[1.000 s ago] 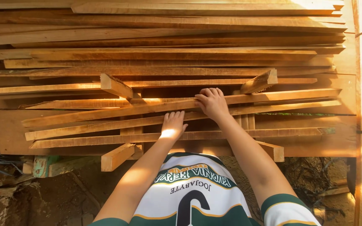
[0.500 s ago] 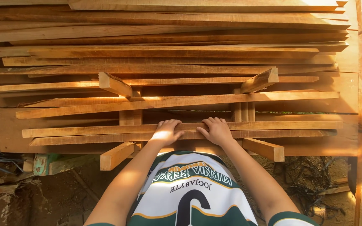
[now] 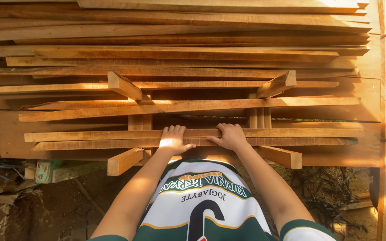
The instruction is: Organizing and sorting thin wooden planks onto a stack in a woodworking area.
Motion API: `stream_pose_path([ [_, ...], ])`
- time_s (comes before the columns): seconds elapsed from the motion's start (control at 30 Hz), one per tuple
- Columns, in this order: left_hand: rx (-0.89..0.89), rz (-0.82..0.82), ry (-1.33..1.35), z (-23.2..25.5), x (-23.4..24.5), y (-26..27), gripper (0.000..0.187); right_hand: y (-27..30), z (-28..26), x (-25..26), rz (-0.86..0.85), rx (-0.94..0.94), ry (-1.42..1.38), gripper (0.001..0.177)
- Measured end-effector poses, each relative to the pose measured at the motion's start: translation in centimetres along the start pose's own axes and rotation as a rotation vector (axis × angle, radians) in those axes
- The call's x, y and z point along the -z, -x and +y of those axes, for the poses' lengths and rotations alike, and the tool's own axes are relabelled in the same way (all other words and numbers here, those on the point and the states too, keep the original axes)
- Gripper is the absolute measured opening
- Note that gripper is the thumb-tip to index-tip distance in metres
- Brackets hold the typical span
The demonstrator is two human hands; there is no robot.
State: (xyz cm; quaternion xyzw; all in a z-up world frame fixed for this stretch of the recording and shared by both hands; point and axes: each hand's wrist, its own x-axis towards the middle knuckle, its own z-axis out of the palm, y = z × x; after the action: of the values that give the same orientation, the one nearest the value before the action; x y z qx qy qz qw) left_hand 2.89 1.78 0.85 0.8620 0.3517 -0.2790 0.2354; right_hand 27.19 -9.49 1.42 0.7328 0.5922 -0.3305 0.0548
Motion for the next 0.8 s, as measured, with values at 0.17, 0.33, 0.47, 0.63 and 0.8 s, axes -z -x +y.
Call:
stream_pose_path([
  [0.17, -0.017, 0.039, -0.026, -0.9, -2.0, -0.6, 0.088, -0.2, 0.1, -0.6, 0.022, 0.015, 0.028, 0.074],
  [0.33, -0.055, 0.119, -0.075, -1.0, -3.7, -0.5, 0.097, -0.7, 0.4, -1.2, 0.094, 0.027, -0.030, 0.065],
  [0.47, -0.037, 0.121, -0.132, -0.4, -3.6, 0.9, 0.094, -2.8, -0.5, -1.5, 0.618, 0.236, 0.073, 0.036],
  [0.63, -0.031, 0.142, -0.123, -0.6, -3.6, 1.2, 0.100, -6.0, -3.2, 0.7, 0.576, 0.221, 0.011, 0.064],
  [0.8, -0.054, 0.196, -0.044, -1.5, -4.3, 1.1, 0.095, -9.1, -0.9, -1.0, 0.615, 0.305, 0.185, 0.049],
])
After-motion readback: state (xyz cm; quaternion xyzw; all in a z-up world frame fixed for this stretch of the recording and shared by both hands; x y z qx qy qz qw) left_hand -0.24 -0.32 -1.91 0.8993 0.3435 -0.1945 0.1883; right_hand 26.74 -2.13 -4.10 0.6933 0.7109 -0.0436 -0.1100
